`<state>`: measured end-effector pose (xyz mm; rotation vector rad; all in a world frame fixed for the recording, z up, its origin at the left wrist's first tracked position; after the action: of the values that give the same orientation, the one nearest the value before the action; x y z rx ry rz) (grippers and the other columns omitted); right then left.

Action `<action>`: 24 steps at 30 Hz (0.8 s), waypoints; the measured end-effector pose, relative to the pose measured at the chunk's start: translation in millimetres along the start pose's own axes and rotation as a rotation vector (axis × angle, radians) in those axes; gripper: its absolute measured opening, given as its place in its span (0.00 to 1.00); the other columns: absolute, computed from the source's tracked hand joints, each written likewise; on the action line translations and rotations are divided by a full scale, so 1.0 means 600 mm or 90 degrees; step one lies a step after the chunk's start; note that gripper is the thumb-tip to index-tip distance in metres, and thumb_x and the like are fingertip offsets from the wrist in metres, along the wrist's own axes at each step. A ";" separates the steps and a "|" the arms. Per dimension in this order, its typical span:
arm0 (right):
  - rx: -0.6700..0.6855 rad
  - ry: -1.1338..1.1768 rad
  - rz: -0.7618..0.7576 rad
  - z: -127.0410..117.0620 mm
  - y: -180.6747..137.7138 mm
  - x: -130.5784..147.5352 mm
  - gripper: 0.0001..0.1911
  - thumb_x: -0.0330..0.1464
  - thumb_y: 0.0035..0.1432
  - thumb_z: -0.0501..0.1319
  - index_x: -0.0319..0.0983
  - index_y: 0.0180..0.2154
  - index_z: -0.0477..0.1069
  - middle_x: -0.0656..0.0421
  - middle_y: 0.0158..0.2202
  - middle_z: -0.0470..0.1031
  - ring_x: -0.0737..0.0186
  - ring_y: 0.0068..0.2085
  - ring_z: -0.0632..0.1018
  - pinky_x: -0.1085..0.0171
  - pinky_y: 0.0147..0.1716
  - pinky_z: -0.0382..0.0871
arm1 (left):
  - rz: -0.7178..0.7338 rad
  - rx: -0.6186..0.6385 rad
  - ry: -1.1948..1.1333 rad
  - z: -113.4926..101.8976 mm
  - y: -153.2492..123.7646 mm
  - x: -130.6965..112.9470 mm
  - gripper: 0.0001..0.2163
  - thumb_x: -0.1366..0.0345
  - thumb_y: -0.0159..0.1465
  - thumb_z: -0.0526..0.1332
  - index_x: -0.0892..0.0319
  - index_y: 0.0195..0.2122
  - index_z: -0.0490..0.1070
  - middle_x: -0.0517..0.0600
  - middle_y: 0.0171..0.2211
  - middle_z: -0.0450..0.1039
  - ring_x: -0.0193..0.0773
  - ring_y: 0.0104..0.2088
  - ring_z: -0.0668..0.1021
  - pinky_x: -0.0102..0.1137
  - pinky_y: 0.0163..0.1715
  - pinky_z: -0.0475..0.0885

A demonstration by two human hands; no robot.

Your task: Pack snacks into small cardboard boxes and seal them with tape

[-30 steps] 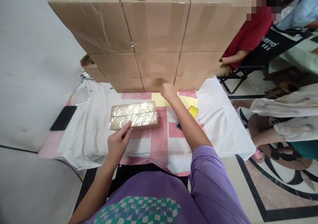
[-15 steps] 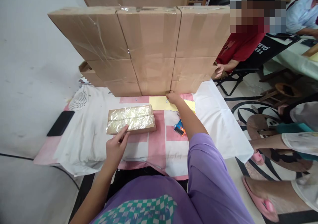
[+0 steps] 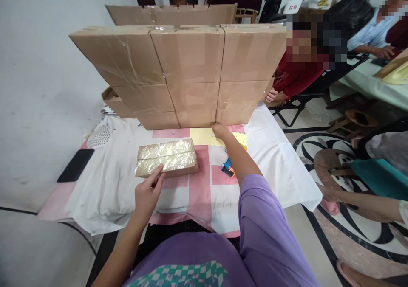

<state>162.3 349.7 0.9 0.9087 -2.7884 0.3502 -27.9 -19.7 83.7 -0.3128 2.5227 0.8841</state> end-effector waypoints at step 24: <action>-0.209 1.118 0.181 0.068 -0.272 0.132 0.15 0.38 0.38 0.74 0.41 0.29 0.75 0.60 0.27 0.76 0.61 0.28 0.77 0.67 0.21 0.59 | 0.021 0.136 -0.040 -0.008 0.034 0.096 0.17 0.55 0.67 0.62 0.53 0.54 0.79 0.49 0.31 0.84 0.29 0.19 0.71 0.25 0.28 0.70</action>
<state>192.9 166.4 8.7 -0.0645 -1.2078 0.3939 -87.1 -10.8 70.5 -0.1717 2.5412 0.6184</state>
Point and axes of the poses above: each hand's wrist, its own y-axis towards the middle knuckle, its own z-axis out of the palm, x = y × z, the point moved 10 cm from there along y, towards the middle knuckle
